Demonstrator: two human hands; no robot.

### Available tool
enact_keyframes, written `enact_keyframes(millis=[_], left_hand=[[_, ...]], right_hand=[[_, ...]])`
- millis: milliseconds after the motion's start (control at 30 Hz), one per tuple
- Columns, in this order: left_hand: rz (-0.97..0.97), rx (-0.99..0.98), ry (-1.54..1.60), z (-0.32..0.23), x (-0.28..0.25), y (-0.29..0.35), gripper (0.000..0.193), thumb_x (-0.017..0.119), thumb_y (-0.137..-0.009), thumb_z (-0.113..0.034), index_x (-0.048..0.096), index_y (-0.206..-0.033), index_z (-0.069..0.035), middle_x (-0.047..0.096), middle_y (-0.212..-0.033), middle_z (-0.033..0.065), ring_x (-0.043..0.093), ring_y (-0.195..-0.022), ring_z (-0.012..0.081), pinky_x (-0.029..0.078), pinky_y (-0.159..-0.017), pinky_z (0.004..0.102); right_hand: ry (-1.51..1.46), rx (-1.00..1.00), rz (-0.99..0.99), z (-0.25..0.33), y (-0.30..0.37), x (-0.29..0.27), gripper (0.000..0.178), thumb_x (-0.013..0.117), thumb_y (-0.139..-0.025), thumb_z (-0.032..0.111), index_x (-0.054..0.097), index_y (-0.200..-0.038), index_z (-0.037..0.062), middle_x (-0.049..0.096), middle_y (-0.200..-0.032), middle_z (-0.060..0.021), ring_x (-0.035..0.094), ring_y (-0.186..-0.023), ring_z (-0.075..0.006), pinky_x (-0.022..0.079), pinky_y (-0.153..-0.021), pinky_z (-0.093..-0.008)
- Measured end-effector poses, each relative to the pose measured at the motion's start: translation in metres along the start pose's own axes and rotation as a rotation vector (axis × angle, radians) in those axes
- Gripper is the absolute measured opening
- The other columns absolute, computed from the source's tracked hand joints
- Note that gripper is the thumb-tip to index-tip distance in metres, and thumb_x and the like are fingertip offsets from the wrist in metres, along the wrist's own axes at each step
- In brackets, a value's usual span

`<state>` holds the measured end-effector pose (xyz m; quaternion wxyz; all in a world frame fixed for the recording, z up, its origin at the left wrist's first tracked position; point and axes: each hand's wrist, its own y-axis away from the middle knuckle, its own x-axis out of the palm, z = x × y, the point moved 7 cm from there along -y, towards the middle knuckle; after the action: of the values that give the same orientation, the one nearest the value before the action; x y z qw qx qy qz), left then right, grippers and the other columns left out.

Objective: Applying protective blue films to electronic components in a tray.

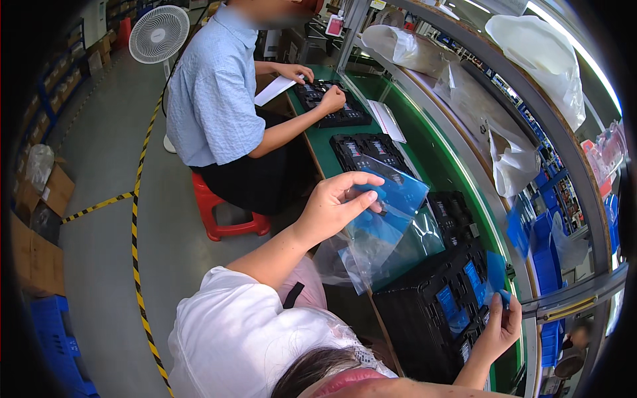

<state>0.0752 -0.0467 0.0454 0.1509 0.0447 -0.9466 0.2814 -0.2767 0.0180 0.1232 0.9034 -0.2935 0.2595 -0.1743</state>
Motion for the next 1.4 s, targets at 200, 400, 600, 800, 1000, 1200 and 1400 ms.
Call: enact_keyframes(millis=[200, 400, 600, 800, 1000, 1200, 1400], left_hand=[[-0.036, -0.059, 0.102, 0.013, -0.018, 0.004, 0.025, 0.06, -0.087, -0.003, 0.058, -0.112, 0.0, 0.063, -0.095, 0.0075, 0.065, -0.08, 0.0154, 0.05, -0.071, 0.0245], [-0.046, -0.079, 0.142, 0.018, -0.02, 0.003, 0.045, 0.06, -0.087, -0.003, 0.045, -0.13, -0.001, 0.063, -0.097, 0.0085, 0.065, -0.079, 0.0157, 0.05, -0.072, 0.0241], [0.008, -0.073, 0.195, 0.015, -0.016, 0.002, 0.07, 0.06, -0.085, 0.0, 0.021, -0.143, -0.004, 0.062, -0.102, 0.0128, 0.066, -0.081, 0.0193, 0.051, -0.071, 0.0243], [0.015, -0.112, 0.231, 0.026, -0.012, 0.003, 0.074, 0.061, -0.084, 0.002, 0.018, -0.144, -0.004, 0.064, -0.098, 0.0135, 0.067, -0.079, 0.02, 0.051, -0.071, 0.0238], [0.031, -0.163, 0.213, 0.023, -0.01, 0.002, 0.078, 0.062, -0.083, 0.002, 0.015, -0.145, -0.009, 0.065, -0.093, 0.0124, 0.066, -0.081, 0.0165, 0.05, -0.076, 0.0254], [0.061, -0.084, 0.258, 0.011, 0.0, 0.0, 0.075, 0.06, -0.085, 0.002, 0.016, -0.145, -0.007, 0.063, -0.099, 0.0134, 0.065, -0.081, 0.016, 0.05, -0.074, 0.0244], [0.068, -0.078, 0.148, 0.021, 0.0, 0.003, 0.024, 0.058, -0.089, -0.007, 0.062, -0.111, 0.001, 0.063, -0.095, 0.0087, 0.067, -0.077, 0.0195, 0.051, -0.069, 0.026]], right_hand=[[0.087, -0.184, 0.029, 0.019, -0.004, 0.009, 0.013, 0.054, -0.086, -0.005, 0.059, -0.098, -0.005, 0.058, -0.111, -0.0147, 0.057, -0.098, -0.0197, 0.045, -0.084, -0.0273], [0.244, -0.333, -0.039, 0.019, -0.003, 0.008, 0.017, 0.054, -0.087, -0.004, 0.057, -0.104, -0.0039, 0.057, -0.109, -0.0134, 0.057, -0.093, -0.0185, 0.045, -0.081, -0.0272], [0.306, -0.199, 0.002, 0.0, -0.003, 0.005, 0.021, 0.057, -0.087, -0.004, 0.056, -0.108, -0.0018, 0.06, -0.089, -0.0054, 0.054, -0.078, -0.0105, 0.043, -0.071, -0.0207], [0.239, -0.101, -0.017, 0.01, -0.003, 0.017, 0.024, 0.056, -0.088, -0.002, 0.054, -0.112, -0.0016, 0.061, -0.096, -0.0059, 0.054, -0.082, -0.0086, 0.043, -0.075, -0.0201], [0.364, -0.114, 0.105, 0.005, -0.003, 0.013, 0.018, 0.059, -0.082, -0.007, 0.06, -0.1, -0.0039, 0.064, -0.096, -0.0113, 0.059, -0.086, -0.0146, 0.046, -0.079, -0.0252], [0.373, -0.362, 0.078, 0.034, -0.002, 0.02, 0.014, 0.059, -0.079, -0.009, 0.06, -0.092, -0.0038, 0.064, -0.098, -0.0163, 0.061, -0.091, -0.0252, 0.047, -0.081, -0.032], [0.324, -0.358, 0.039, 0.036, -0.002, 0.015, 0.014, 0.057, -0.082, -0.007, 0.058, -0.095, -0.0034, 0.062, -0.1, -0.0167, 0.06, -0.091, -0.0266, 0.046, -0.083, -0.0326]])
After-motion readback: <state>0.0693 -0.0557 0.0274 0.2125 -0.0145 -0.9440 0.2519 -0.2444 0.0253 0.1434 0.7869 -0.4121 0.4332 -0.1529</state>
